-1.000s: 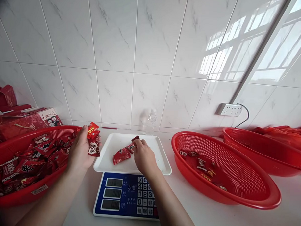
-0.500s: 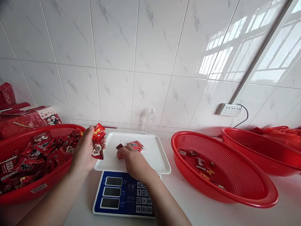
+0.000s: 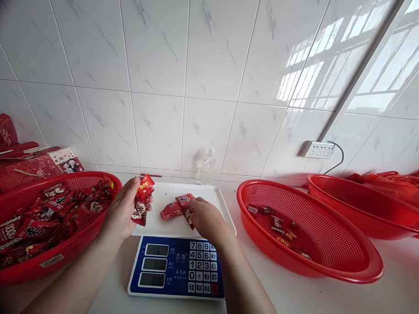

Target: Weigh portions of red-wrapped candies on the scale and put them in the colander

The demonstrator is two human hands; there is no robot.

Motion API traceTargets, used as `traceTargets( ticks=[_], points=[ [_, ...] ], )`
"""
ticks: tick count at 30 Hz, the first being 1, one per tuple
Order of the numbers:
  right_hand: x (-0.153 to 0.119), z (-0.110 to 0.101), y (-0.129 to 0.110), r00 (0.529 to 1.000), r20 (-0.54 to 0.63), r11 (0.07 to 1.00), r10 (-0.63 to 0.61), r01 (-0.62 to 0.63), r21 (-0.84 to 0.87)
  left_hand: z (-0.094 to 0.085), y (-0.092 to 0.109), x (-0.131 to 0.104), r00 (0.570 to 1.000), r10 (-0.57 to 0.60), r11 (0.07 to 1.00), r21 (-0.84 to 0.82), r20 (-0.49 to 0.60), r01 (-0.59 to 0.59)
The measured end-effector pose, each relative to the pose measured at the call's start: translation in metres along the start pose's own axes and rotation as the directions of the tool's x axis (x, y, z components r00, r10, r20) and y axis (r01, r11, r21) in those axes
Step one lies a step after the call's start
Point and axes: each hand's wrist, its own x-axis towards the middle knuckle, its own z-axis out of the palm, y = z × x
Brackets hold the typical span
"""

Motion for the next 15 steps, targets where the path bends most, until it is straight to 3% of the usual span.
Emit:
traceTargets(
  ticks=[5, 8, 12, 15],
  points=[
    [-0.001, -0.001, -0.01, 0.999, 0.012, 0.999, -0.031, 0.032, -0.03, 0.001, -0.002, -0.002, 0.997, -0.042, 0.998, 0.058, 0.061, 0.038],
    [-0.005, -0.008, -0.022, 0.998, -0.056, 0.981, -0.037, 0.047, 0.187, 0.003, -0.002, -0.007, 0.985, -0.089, 0.991, 0.108, 0.151, 0.073],
    [-0.01, -0.011, -0.037, 0.988, -0.125, 0.765, -0.096, 0.153, 0.626, 0.005, -0.006, -0.013, 0.952, -0.158, 0.972, 0.211, 0.26, 0.104],
    [-0.01, -0.007, -0.042, 0.985, -0.161, 0.67, -0.057, 0.157, 0.726, 0.006, -0.009, -0.016, 0.926, -0.184, 0.957, 0.274, 0.331, 0.092]
  ],
)
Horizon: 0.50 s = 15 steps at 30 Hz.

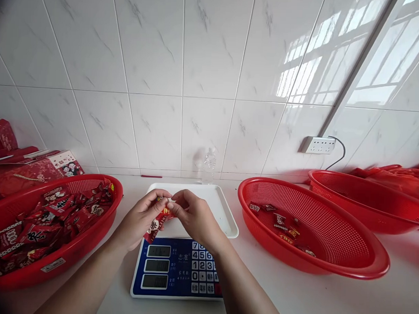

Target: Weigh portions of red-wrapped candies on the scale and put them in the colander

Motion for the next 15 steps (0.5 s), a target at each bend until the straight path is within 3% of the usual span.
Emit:
traceTargets(
  ticks=[7, 12, 15],
  points=[
    [0.005, -0.002, 0.005, 0.997, -0.078, 0.998, 0.026, -0.031, -0.056, 0.001, 0.0, 0.002, 0.996, -0.083, 0.99, -0.114, -0.035, 0.079],
    [0.008, -0.034, 0.011, 0.957, -0.288, 0.956, 0.014, -0.097, -0.276, -0.002, 0.0, 0.004, 0.994, -0.065, 0.995, -0.076, -0.085, 0.059],
    [0.007, -0.057, 0.017, 0.954, -0.295, 0.836, 0.057, -0.207, -0.508, -0.002, -0.003, 0.004, 0.996, -0.023, 1.0, 0.015, -0.088, 0.024]
  ],
)
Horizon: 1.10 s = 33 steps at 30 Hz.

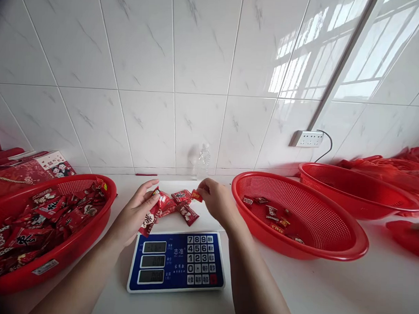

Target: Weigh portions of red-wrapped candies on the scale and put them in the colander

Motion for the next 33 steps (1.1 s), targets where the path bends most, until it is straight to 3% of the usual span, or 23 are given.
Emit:
traceTargets(
  ticks=[2, 5, 11, 15, 18, 20, 26, 33],
  points=[
    [0.002, -0.004, 0.01, 0.994, 0.104, 0.987, 0.016, 0.0, -0.159, 0.0, -0.003, 0.0, 1.0, 0.014, 0.999, 0.037, 0.02, -0.015],
    [0.004, 0.004, 0.018, 0.975, 0.218, 0.969, 0.036, 0.019, -0.245, 0.0, -0.006, 0.001, 0.998, 0.027, 0.996, 0.08, 0.05, -0.031],
    [0.003, 0.022, 0.013, 0.969, 0.247, 0.968, -0.01, 0.071, -0.24, 0.001, -0.004, -0.001, 0.995, 0.042, 0.988, 0.145, 0.09, -0.055],
    [-0.005, 0.017, -0.005, 0.98, 0.17, 0.994, -0.102, 0.106, -0.017, 0.002, -0.003, -0.001, 0.99, 0.065, 0.98, 0.18, 0.125, -0.087],
    [-0.011, 0.015, -0.018, 0.949, 0.265, 0.958, -0.172, 0.098, 0.269, 0.002, -0.004, 0.0, 0.991, 0.086, 0.974, 0.203, 0.099, -0.105],
    [-0.014, 0.016, -0.022, 0.926, 0.328, 0.948, -0.184, 0.079, 0.308, 0.003, -0.005, 0.0, 0.991, 0.104, 0.96, 0.251, 0.083, -0.121],
    [-0.011, 0.008, -0.013, 0.967, 0.231, 0.99, -0.108, 0.126, -0.063, 0.004, 0.003, -0.005, 0.987, 0.101, 0.917, 0.374, 0.125, -0.141],
    [-0.007, -0.024, 0.009, 0.92, 0.357, 0.902, 0.164, 0.007, -0.431, -0.001, 0.004, -0.001, 0.989, 0.14, 0.953, 0.264, 0.042, -0.146]
  ],
)
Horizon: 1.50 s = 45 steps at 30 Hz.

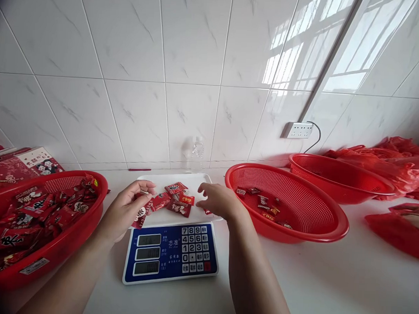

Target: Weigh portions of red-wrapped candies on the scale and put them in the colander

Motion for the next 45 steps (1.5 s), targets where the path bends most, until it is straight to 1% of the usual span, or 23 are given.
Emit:
traceTargets(
  ticks=[4, 6, 9, 12, 13, 15, 17, 19, 21, 23, 24, 26, 29, 30, 32, 34, 35, 36, 39, 40, 41, 43, 45],
  points=[
    [0.004, 0.002, 0.01, 0.996, 0.075, 0.998, 0.045, -0.048, 0.038, -0.003, -0.002, 0.002, 1.0, 0.023, 1.0, 0.009, -0.017, -0.022],
    [0.007, 0.005, 0.011, 0.994, 0.103, 0.997, 0.042, -0.048, 0.056, -0.004, -0.004, 0.002, 0.999, 0.031, 0.999, 0.022, -0.022, -0.031],
    [0.011, 0.009, 0.011, 0.996, 0.084, 0.998, 0.012, -0.016, 0.054, -0.005, -0.007, 0.003, 0.999, 0.038, 0.999, 0.039, -0.015, -0.037],
    [0.014, 0.011, 0.007, 1.0, 0.016, 0.999, -0.006, 0.005, 0.051, -0.005, -0.007, 0.004, 0.998, 0.062, 0.995, 0.074, -0.008, -0.061],
    [0.015, 0.012, 0.004, 1.0, -0.02, 0.997, -0.018, 0.019, 0.077, -0.004, -0.007, 0.004, 0.998, 0.069, 0.994, 0.086, -0.009, -0.068],
    [0.016, 0.017, -0.006, 0.991, -0.121, 0.98, -0.059, 0.081, 0.184, -0.003, -0.007, 0.003, 0.998, 0.069, 0.993, 0.093, -0.008, -0.068],
    [0.019, 0.025, -0.018, 0.964, -0.243, 0.939, -0.103, 0.176, 0.297, -0.002, -0.008, 0.004, 0.998, 0.056, 0.995, 0.082, 0.001, -0.056],
    [0.021, 0.033, -0.03, 0.928, -0.344, 0.909, -0.142, 0.26, 0.326, -0.002, -0.01, 0.004, 0.999, 0.05, 0.995, 0.083, 0.0, -0.049],
    [0.022, 0.038, -0.038, 0.9, -0.4, 0.9, -0.173, 0.31, 0.308, -0.003, -0.011, 0.005, 0.998, 0.063, 0.993, 0.103, -0.019, -0.061],
    [0.021, 0.039, -0.04, 0.887, -0.424, 0.897, -0.183, 0.327, 0.297, -0.004, -0.012, 0.006, 0.996, 0.081, 0.991, 0.111, -0.041, -0.076],
    [0.02, 0.038, -0.039, 0.889, -0.42, 0.898, -0.185, 0.326, 0.295, -0.004, -0.012, 0.006, 0.995, 0.088, 0.991, 0.109, -0.05, -0.083],
    [0.018, 0.036, -0.036, 0.906, -0.369, 0.909, -0.205, 0.317, 0.273, -0.005, -0.012, 0.006, 0.994, 0.092, 0.991, 0.104, -0.059, -0.085],
    [0.015, 0.034, -0.034, 0.931, -0.229, 0.924, -0.285, 0.331, 0.193, -0.004, -0.011, 0.005, 0.994, 0.09, 0.991, 0.107, -0.056, -0.083],
    [0.015, 0.035, -0.035, 0.928, -0.183, 0.921, -0.324, 0.354, 0.163, -0.004, -0.011, 0.005, 0.995, 0.088, 0.991, 0.107, -0.054, -0.082],
    [0.016, 0.037, -0.037, 0.907, -0.1, 0.9, -0.409, 0.419, 0.118, -0.005, -0.011, 0.005, 0.995, 0.086, 0.991, 0.106, -0.053, -0.08],
    [0.016, 0.037, -0.038, 0.892, -0.044, 0.885, -0.449, 0.451, 0.112, -0.005, -0.01, 0.005, 0.995, 0.084, 0.991, 0.105, -0.055, -0.078],
    [0.015, 0.036, -0.038, 0.896, -0.043, 0.888, -0.441, 0.443, 0.126, -0.005, -0.01, 0.005, 0.995, 0.086, 0.991, 0.104, -0.055, -0.08],
    [0.014, 0.034, -0.037, 0.906, -0.066, 0.893, -0.419, 0.424, 0.15, -0.005, -0.009, 0.005, 0.995, 0.088, 0.992, 0.1, -0.052, -0.083],
    [0.008, 0.026, -0.036, 0.929, -0.203, 0.897, -0.31, 0.356, 0.262, -0.003, -0.009, 0.004, 0.996, 0.082, 0.994, 0.07, -0.041, -0.079],
    [0.005, 0.023, -0.036, 0.931, -0.226, 0.885, -0.285, 0.347, 0.311, -0.002, -0.008, 0.004, 0.996, 0.079, 0.995, 0.057, -0.046, -0.076],
    [0.002, 0.02, -0.038, 0.935, -0.222, 0.867, -0.277, 0.343, 0.362, 0.0, -0.009, 0.003, 0.995, 0.079, 0.996, 0.046, -0.06, -0.076],
    [-0.004, 0.017, -0.045, 0.934, -0.14, 0.809, -0.33, 0.356, 0.468, 0.004, -0.009, 0.001, 0.988, 0.107, 0.994, 0.021, -0.116, -0.105],
    [-0.009, 0.019, -0.056, 0.896, -0.061, 0.714, -0.44, 0.391, 0.58, 0.009, -0.01, -0.002, 0.969, 0.161, 0.986, -0.015, -0.189, -0.167]
  ],
)
